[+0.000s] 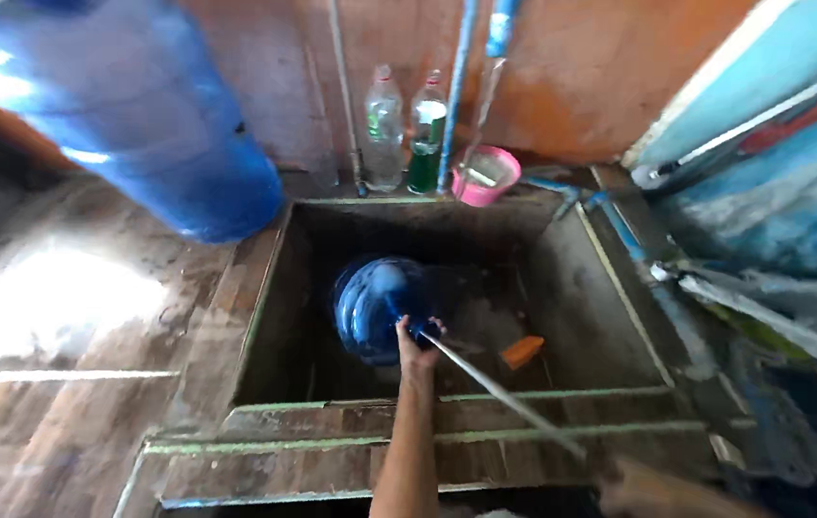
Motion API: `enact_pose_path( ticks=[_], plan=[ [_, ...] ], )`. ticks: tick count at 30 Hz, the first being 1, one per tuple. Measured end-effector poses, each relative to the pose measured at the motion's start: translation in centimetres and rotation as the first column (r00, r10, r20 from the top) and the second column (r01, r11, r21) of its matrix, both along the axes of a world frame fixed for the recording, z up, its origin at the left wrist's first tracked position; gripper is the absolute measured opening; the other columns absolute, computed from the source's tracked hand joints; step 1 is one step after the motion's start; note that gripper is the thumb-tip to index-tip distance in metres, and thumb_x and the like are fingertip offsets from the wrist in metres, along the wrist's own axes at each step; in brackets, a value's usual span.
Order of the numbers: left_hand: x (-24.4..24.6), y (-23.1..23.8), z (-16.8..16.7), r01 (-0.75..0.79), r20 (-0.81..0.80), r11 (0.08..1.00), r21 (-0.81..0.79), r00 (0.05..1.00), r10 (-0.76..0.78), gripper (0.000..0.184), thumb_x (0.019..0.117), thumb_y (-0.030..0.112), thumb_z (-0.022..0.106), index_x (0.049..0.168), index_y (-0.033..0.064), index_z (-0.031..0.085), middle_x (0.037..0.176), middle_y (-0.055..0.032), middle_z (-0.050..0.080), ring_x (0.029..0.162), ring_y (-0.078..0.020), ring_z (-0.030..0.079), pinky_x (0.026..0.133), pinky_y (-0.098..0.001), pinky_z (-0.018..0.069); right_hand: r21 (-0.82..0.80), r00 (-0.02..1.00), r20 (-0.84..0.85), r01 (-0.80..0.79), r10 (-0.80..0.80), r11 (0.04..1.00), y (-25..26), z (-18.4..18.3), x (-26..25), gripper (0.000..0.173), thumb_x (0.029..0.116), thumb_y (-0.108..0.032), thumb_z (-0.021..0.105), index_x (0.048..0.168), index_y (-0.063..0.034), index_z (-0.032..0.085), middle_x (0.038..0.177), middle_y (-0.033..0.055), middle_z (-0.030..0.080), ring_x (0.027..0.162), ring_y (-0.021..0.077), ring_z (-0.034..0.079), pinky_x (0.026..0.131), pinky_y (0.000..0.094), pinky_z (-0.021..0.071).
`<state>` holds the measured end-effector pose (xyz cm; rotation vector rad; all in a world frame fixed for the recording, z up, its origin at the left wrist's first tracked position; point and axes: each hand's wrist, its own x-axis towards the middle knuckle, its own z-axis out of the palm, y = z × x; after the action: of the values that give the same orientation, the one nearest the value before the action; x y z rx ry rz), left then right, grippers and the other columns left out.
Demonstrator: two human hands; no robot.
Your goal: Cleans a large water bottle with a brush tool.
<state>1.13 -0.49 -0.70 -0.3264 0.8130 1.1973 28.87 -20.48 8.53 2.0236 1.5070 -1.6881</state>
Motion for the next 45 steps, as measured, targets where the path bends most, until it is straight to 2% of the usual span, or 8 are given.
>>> enact_pose_path(
  ticks=[5, 12, 18, 24, 30, 36, 41, 45],
  plan=[
    [0.6, -0.5, -0.4, 0.158, -0.262, 0.974, -0.16, 0.945, -0.196, 0.034, 0.103, 0.043, 0.048, 0.112, 0.0103, 0.053, 0.088, -0.0109, 0.063, 0.072, -0.0211, 0.065, 0.059, -0.036, 0.0564, 0.481, 0.681, 0.707, -0.662, 0.192, 0.575, 8.0, 4.5, 5.5, 0.018, 0.0862, -0.002, 0.075, 0.102, 0.0035, 0.069, 0.088, 0.026, 0.069, 0.08, 0.048, 0.071, 0.064, 0.0625, 0.0556],
    [-0.6, 0.2, 0.2, 0.04, -0.143, 0.998, -0.049, 0.989, -0.047, 0.036, 0.1043, 0.046, 0.039, 0.104, 0.0118, 0.05, 0.078, -0.0074, 0.061, 0.062, -0.0183, 0.064, 0.053, -0.0322, 0.057, -0.361, 0.917, -0.364, 0.023, -0.163, 0.932, -2.4, -3.3, -1.6, 0.008, 0.0893, -0.018, 0.058, 0.083, -0.0175, 0.053, 0.052, -0.0084, 0.046, 0.04, 0.0023, 0.045, 0.039, 0.0196, 0.0409],
    [0.0, 0.3, -0.7, 0.106, -0.124, 0.992, -0.063, 0.986, -0.113, 0.04, 0.1037, 0.049, 0.042, 0.108, 0.0102, 0.051, 0.083, -0.0108, 0.063, 0.068, -0.0224, 0.067, 0.059, -0.037, 0.0592, 0.257, 0.78, 0.573, -0.463, 0.252, 0.848, 5.9, 3.4, 3.9, 0.027, 0.0956, -0.011, 0.066, 0.119, 0.0029, 0.066, 0.104, 0.0284, 0.07, 0.097, 0.0492, 0.069, 0.083, 0.0659, 0.0525],
    [0.3, 0.1, 0.3, -0.127, 0.001, 0.989, 0.072, 0.992, 0.127, 0.043, 0.1041, 0.053, 0.035, 0.102, 0.0132, 0.052, 0.079, -0.0069, 0.065, 0.068, -0.0195, 0.07, 0.059, -0.036, 0.0618, -0.21, 0.933, -0.32, 0.101, -0.166, 0.972, -2.6, -2.1, -2.0, 0.009, 0.0898, -0.018, 0.058, 0.083, -0.0162, 0.053, 0.052, -0.0089, 0.046, 0.039, 0.0011, 0.044, 0.037, 0.0187, 0.04],
    [0.0, 0.2, -0.6, 0.034, -0.086, 0.999, -0.041, 0.996, -0.037, 0.044, 0.1033, 0.053, 0.04, 0.108, 0.0111, 0.052, 0.082, -0.0097, 0.063, 0.068, -0.0219, 0.067, 0.058, -0.037, 0.059, 0.223, 0.771, 0.586, -0.448, 0.248, 0.866, 4.8, 3.0, 3.1, 0.03, 0.096, -0.013, 0.067, 0.122, 0.0019, 0.066, 0.108, 0.0281, 0.07, 0.101, 0.0486, 0.069, 0.088, 0.0645, 0.0525],
    [0.2, 0.0, 0.3, -0.147, 0.028, 0.988, 0.051, 0.989, 0.146, 0.043, 0.1033, 0.053, 0.035, 0.101, 0.014, 0.053, 0.078, -0.006, 0.065, 0.067, -0.0193, 0.069, 0.059, -0.0358, 0.0615, -0.21, 0.941, -0.287, 0.119, -0.177, 0.97, -3.0, -1.6, -2.4, 0.008, 0.0901, -0.02, 0.057, 0.086, -0.0151, 0.052, 0.054, -0.008, 0.049, 0.041, 0.002, 0.046, 0.039, 0.0199, 0.0422],
    [-0.4, 0.2, -0.8, 0.01, -0.057, 1.0, -0.006, 0.998, -0.01, 0.049, 0.1036, 0.058, 0.037, 0.109, 0.0116, 0.052, 0.082, -0.0084, 0.064, 0.069, -0.0211, 0.067, 0.061, -0.0374, 0.0597, 0.183, 0.798, 0.551, -0.401, 0.244, 0.898, 4.7, 2.9, 2.2, 0.03, 0.0971, -0.014, 0.066, 0.123, 0.0015, 0.066, 0.107, 0.026, 0.071, 0.099, 0.0451, 0.07, 0.086, 0.0626, 0.0533],
    [0.0, 0.6, -0.2, -0.059, -0.09, 0.998, -0.025, 0.994, 0.056, 0.034, 0.1037, 0.044, 0.042, 0.107, 0.0115, 0.05, 0.082, -0.0091, 0.063, 0.067, -0.0207, 0.066, 0.058, -0.0362, 0.0588, 0.0, 0.99, 0.107, -0.092, 0.092, 0.996, 0.4, 0.2, -1.2, 0.023, 0.0981, -0.019, 0.067, 0.108, 0.0024, 0.069, 0.084, 0.0196, 0.066, 0.075, 0.0315, 0.064, 0.071, 0.0483, 0.0538]
  ],
)
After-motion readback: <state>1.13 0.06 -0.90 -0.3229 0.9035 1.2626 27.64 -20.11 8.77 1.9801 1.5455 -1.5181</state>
